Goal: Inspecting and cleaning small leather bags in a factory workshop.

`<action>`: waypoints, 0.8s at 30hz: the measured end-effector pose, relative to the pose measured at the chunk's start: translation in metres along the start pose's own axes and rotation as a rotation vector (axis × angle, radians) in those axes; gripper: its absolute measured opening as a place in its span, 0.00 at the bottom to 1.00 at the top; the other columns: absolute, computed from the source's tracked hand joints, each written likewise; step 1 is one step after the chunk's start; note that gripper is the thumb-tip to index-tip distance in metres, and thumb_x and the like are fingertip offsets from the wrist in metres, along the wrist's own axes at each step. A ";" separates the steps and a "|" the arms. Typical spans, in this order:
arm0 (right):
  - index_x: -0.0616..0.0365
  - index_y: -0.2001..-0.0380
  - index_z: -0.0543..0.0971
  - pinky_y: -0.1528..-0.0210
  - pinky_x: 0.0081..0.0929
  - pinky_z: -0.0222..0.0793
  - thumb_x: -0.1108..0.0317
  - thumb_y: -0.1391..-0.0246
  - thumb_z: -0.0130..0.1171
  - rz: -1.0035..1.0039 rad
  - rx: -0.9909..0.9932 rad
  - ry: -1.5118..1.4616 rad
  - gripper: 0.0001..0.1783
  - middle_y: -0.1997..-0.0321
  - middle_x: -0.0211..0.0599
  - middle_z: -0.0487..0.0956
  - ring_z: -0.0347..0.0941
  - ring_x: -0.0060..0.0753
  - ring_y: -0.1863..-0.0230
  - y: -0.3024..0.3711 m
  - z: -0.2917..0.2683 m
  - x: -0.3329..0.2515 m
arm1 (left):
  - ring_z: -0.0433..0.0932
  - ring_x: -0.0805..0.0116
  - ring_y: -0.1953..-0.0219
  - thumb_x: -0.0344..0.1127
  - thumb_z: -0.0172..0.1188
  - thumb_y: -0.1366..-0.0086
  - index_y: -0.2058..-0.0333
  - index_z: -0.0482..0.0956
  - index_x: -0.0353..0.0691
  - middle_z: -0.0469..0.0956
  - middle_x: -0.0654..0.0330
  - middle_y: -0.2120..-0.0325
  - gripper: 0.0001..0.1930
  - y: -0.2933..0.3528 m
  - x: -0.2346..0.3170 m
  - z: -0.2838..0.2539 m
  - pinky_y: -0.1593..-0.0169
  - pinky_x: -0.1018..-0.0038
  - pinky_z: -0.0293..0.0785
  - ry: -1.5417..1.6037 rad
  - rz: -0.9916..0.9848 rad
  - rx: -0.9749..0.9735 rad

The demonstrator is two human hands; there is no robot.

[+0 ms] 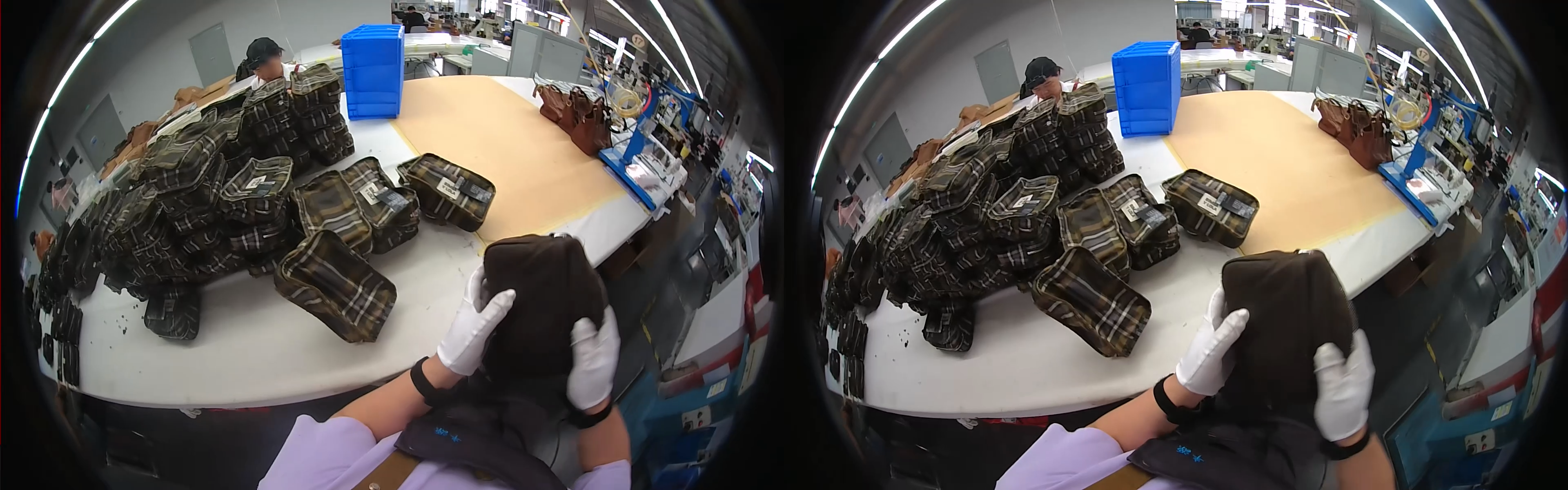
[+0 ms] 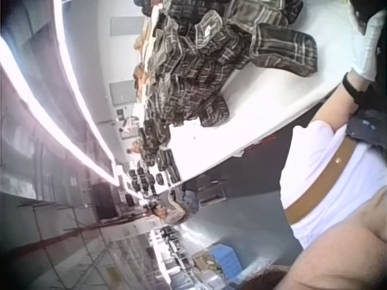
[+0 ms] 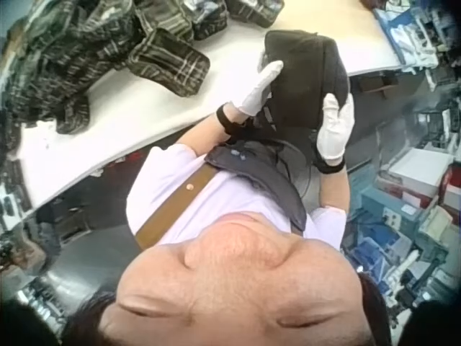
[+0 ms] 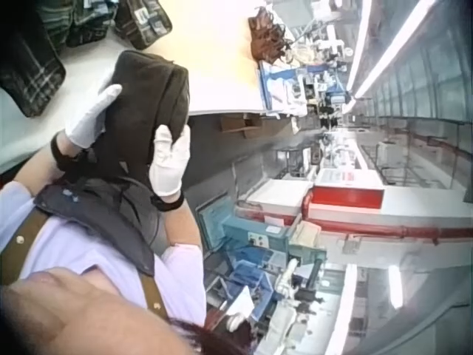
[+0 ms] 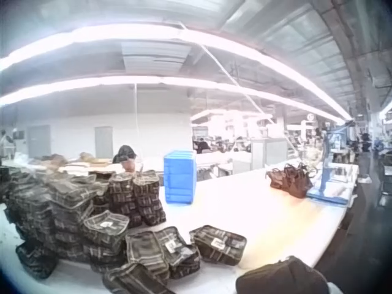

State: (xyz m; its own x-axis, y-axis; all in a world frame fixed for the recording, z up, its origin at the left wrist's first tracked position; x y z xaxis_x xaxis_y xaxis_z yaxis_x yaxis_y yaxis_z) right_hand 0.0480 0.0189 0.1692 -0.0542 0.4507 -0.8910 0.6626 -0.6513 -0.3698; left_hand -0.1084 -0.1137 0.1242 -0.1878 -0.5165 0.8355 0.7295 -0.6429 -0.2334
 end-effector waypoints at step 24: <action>0.65 0.41 0.75 0.36 0.40 0.67 0.42 0.37 0.54 -0.360 -0.233 0.751 0.36 0.43 0.58 0.78 0.73 0.57 0.39 -0.308 0.144 0.115 | 0.82 0.57 0.54 0.24 0.71 0.44 0.53 0.78 0.41 0.82 0.58 0.59 0.20 0.043 -0.054 -0.071 0.29 0.42 0.47 -0.777 0.224 -0.118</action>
State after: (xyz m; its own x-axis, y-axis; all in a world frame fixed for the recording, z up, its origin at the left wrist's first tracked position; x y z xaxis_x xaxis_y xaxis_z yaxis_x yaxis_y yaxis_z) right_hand -0.2697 0.1840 0.1426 0.1632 0.9432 -0.2895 0.8407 -0.2865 -0.4595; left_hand -0.1140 -0.1539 0.0335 0.4951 -0.1281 0.8593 0.6135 -0.6489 -0.4502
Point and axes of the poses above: each hand's wrist, its own y-axis away from the middle knuckle, its own z-axis out of the palm, x = y × z, the point moved 9 cm from there along -y, towards the middle knuckle
